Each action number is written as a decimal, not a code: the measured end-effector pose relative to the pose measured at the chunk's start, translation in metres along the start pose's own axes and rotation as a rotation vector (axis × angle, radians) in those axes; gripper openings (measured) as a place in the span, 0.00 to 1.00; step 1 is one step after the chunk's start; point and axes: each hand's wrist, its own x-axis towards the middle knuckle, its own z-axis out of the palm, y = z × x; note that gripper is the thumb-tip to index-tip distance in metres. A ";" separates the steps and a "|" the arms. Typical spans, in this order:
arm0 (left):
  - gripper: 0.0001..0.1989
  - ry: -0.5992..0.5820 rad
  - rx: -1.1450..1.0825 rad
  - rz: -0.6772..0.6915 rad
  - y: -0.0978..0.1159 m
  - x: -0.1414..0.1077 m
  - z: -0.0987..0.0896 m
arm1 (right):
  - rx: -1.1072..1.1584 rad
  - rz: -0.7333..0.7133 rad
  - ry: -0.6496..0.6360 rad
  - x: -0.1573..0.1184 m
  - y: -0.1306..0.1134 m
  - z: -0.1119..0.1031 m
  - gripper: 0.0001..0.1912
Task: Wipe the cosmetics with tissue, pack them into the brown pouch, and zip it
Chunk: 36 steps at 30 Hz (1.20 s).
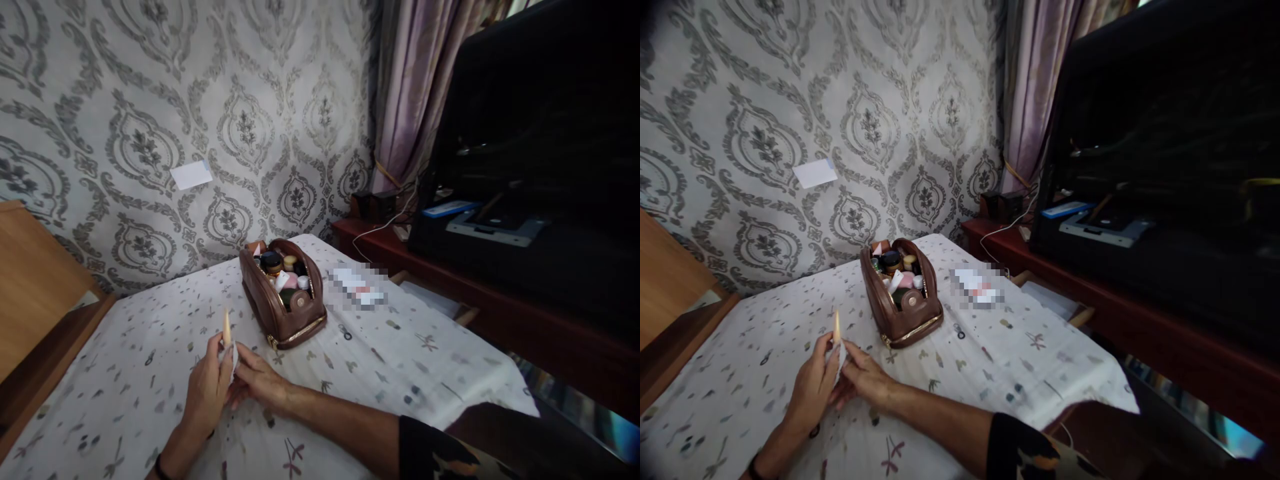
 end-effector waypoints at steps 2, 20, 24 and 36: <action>0.26 0.009 -0.028 -0.007 -0.002 0.003 -0.003 | -0.081 -0.033 0.008 0.001 -0.001 -0.001 0.46; 0.22 0.256 -0.363 -0.194 -0.037 0.023 -0.028 | -0.321 0.114 -0.265 -0.009 -0.002 -0.004 0.46; 0.22 0.250 -0.541 -0.290 -0.038 0.018 -0.022 | -0.236 0.155 -0.182 -0.003 0.010 -0.005 0.43; 0.27 0.172 -0.785 -0.357 -0.024 0.015 -0.019 | 0.192 0.108 -0.151 -0.004 0.005 -0.003 0.26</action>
